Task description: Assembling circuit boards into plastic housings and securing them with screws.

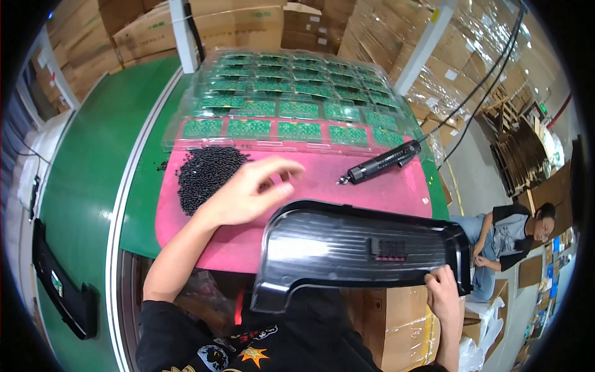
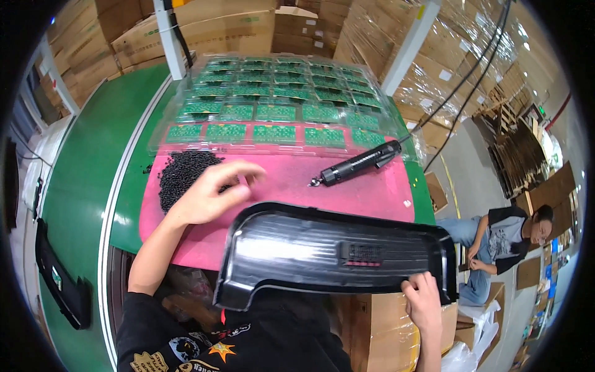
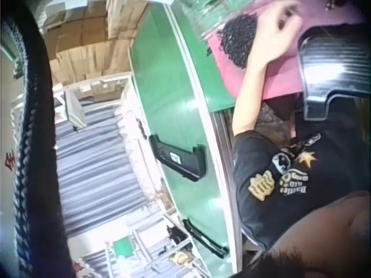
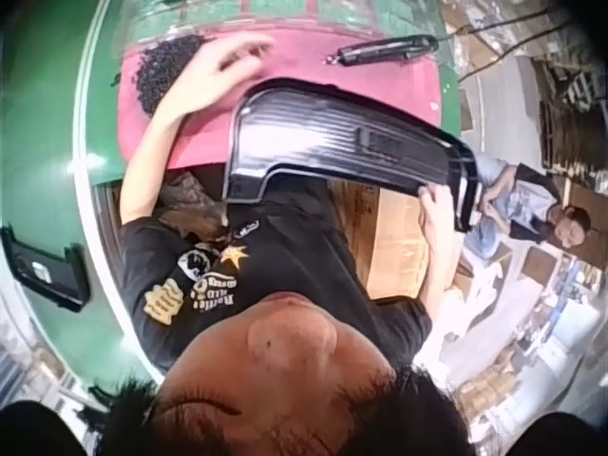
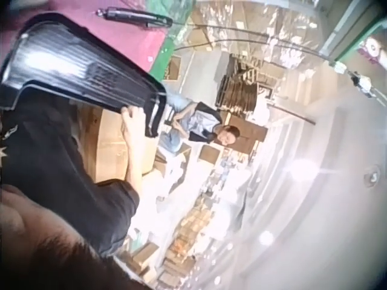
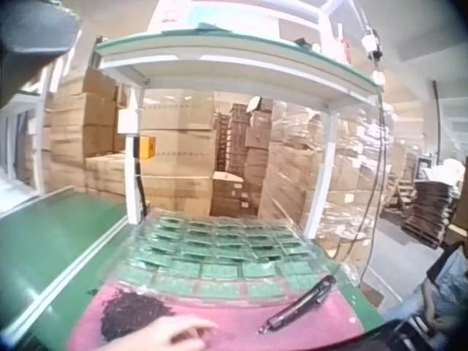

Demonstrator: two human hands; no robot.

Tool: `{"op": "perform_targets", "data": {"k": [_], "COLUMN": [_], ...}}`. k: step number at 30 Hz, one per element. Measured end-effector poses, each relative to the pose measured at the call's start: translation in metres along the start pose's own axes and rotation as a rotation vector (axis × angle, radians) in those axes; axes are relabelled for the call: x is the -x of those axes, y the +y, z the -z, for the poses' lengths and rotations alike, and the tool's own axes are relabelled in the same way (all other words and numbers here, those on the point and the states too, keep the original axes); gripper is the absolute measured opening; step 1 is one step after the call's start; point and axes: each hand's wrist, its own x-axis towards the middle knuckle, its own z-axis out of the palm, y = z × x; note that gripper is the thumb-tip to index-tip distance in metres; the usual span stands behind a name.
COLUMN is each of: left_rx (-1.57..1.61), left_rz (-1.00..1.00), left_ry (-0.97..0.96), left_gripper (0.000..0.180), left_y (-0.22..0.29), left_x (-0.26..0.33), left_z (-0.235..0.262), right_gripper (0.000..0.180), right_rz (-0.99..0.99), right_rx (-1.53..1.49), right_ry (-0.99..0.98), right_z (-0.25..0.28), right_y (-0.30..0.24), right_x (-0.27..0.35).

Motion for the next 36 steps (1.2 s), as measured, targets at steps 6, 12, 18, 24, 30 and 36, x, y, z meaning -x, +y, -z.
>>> {"op": "perform_targets", "data": {"k": [6, 12, 18, 24, 30, 36], "left_rx": [-0.441, -0.457, -0.455, -0.468, -0.476, -0.504], "left_rz": [0.018, -0.045, -0.132, -0.188, -0.207, -0.061], "left_ry": [-0.27, -0.239, -0.196, -0.229, -0.238, -0.232], "left_gripper": [0.025, 0.021, 0.021, 0.023, 0.023, 0.031], "left_y": [-0.009, -0.016, -0.024, -0.033, -0.032, -0.02], "left_x": [0.007, 0.005, 0.009, 0.007, 0.006, 0.01], "left_z": [0.009, 0.011, 0.015, 0.014, 0.015, 0.018], "right_gripper": [0.019, 0.028, 0.033, 0.041, 0.044, 0.035], "right_rz": [0.139, 0.501, 0.482, 0.319, 0.453, 0.66], "right_rx": [-0.298, -0.432, -0.404, -0.222, -0.193, -0.31], "right_ry": [-0.379, 0.075, 0.215, 0.065, 0.239, 0.404], "right_z": [0.018, 0.017, -0.061, -0.108, -0.096, -0.018], "right_y": [-0.037, -0.116, -0.203, -0.227, -0.215, -0.179], "right_x": [-0.101, -0.248, -0.397, -0.455, -0.446, -0.377]}}
